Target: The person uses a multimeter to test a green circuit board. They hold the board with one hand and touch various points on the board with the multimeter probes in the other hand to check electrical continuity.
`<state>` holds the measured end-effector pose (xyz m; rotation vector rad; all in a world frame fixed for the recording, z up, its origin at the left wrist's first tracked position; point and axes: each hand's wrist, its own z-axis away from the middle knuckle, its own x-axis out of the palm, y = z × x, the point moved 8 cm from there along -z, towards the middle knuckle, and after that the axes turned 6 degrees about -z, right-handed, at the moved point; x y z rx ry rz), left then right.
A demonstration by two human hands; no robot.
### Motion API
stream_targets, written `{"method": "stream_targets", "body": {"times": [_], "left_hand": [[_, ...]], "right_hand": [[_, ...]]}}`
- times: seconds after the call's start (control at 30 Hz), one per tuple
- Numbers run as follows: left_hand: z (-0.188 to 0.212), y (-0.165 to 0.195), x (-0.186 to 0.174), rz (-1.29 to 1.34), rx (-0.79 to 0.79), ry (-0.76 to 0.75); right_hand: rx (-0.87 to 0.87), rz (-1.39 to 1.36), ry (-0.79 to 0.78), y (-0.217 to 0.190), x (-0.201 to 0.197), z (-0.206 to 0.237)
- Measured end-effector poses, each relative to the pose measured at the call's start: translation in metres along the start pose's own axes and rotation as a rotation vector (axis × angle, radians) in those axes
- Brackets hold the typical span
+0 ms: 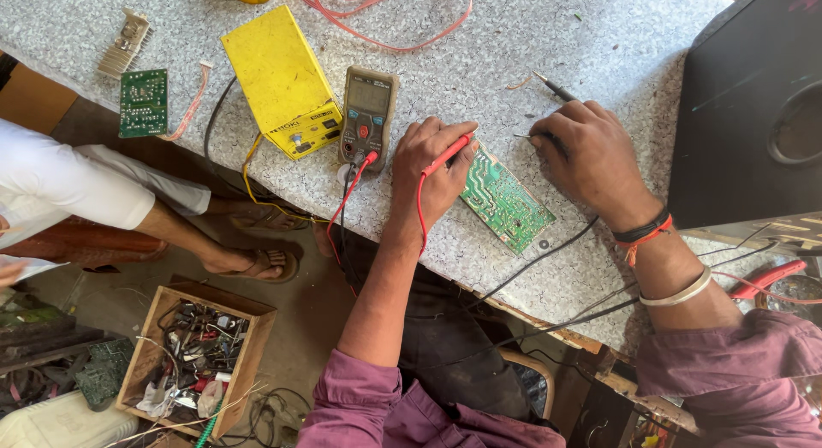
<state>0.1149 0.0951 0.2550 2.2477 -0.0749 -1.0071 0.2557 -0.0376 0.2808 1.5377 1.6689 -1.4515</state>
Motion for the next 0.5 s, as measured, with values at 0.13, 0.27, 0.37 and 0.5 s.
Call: {"method": "stream_targets", "body": {"times": [0.13, 0.27, 0.37, 0.5], "left_hand": [[0.001, -0.003, 0.002, -0.004, -0.002, -0.001], [0.001, -0.002, 0.000, -0.008, 0.003, 0.001], [-0.006, 0.010, -0.010, 0.000, 0.001, 0.002], [0.004, 0.065, -0.052, -0.020, 0.032, 0.048]], "right_hand": [[0.003, -0.008, 0.001, 0.000, 0.000, 0.000], [-0.013, -0.014, -0.002, -0.001, 0.001, 0.000], [-0.010, -0.010, -0.012, 0.002, 0.003, 0.001], [0.079, -0.163, -0.012, 0.008, 0.008, 0.001]]}}
